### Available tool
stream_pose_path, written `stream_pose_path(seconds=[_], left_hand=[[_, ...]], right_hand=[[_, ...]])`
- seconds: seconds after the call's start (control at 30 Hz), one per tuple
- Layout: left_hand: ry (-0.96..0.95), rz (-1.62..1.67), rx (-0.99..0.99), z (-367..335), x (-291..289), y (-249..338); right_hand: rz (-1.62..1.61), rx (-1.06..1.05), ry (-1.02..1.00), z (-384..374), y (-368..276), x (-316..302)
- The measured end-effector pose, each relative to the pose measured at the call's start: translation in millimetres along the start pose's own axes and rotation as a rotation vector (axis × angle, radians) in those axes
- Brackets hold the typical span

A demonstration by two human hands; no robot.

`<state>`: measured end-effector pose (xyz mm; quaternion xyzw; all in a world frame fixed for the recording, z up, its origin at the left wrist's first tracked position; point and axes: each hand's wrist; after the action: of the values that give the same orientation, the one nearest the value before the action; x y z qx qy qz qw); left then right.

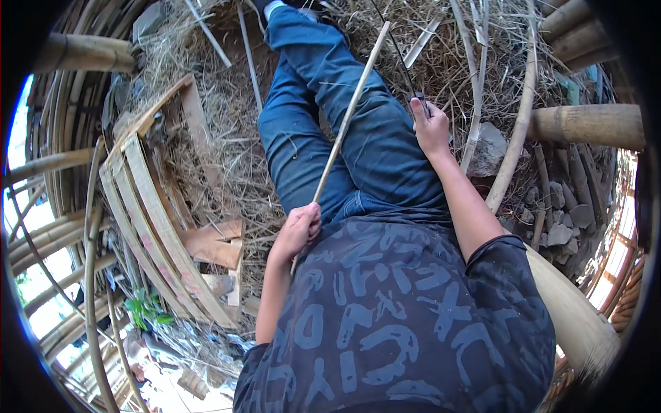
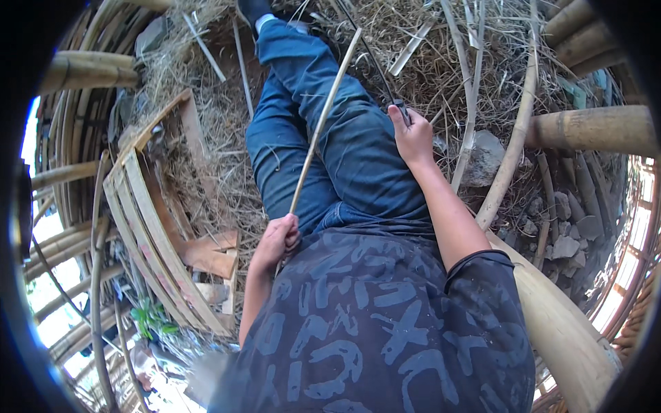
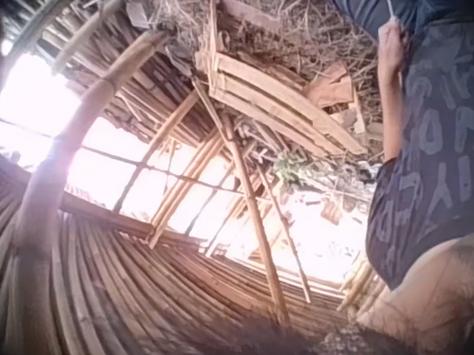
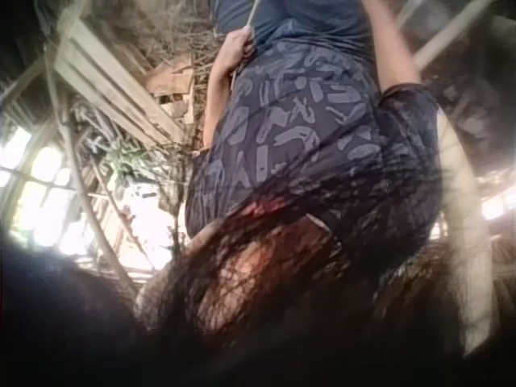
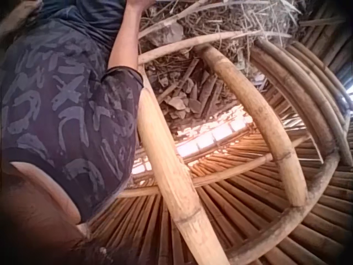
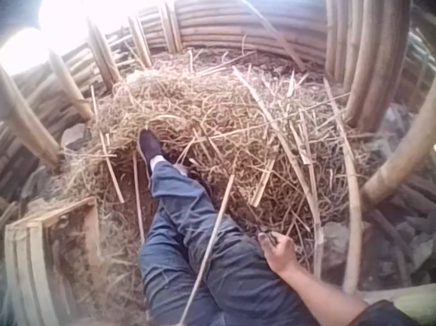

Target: The person shaves a thin bamboo stick using a curved knife and then scrapes a wider bamboo strip with the knife.

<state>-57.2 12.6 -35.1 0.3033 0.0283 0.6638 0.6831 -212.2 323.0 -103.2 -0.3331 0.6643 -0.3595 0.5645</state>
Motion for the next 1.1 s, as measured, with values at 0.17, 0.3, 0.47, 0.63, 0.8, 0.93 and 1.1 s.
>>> stream_pose_path(seconds=[0.17,0.3,0.47,0.63,0.8,0.93,1.1], left_hand=[[-0.404,0.25,-0.126,-32,-13,-2],[-0.199,0.252,-0.204,-28,-10,11],[-0.145,0.219,-0.199,-27,-3,12],[-0.008,0.16,-0.225,-28,6,12],[0.081,-0.022,-0.144,-28,6,8],[0.149,-0.147,0.048,-39,8,-5],[0.199,-0.192,0.03,-41,8,-5]], right_hand=[[-0.076,0.098,0.038,-2,12,1],[-0.226,0.255,0.074,-8,7,-2],[-0.255,0.284,0.094,-8,10,-4],[-0.064,0.04,-0.004,-9,9,-2],[0.2,-0.075,-0.297,-15,-13,-8],[0.306,-0.147,-0.436,-20,-17,-4],[0.424,-0.18,-0.523,-29,-16,-2]])
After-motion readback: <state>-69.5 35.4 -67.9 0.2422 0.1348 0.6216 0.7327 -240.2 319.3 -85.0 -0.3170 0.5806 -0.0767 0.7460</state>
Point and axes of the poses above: each hand's wrist, its own z-axis away from the middle knuckle, its own x-axis out of the palm, y = z × x, and after that the axes turned 13 degrees about -x, right-handed
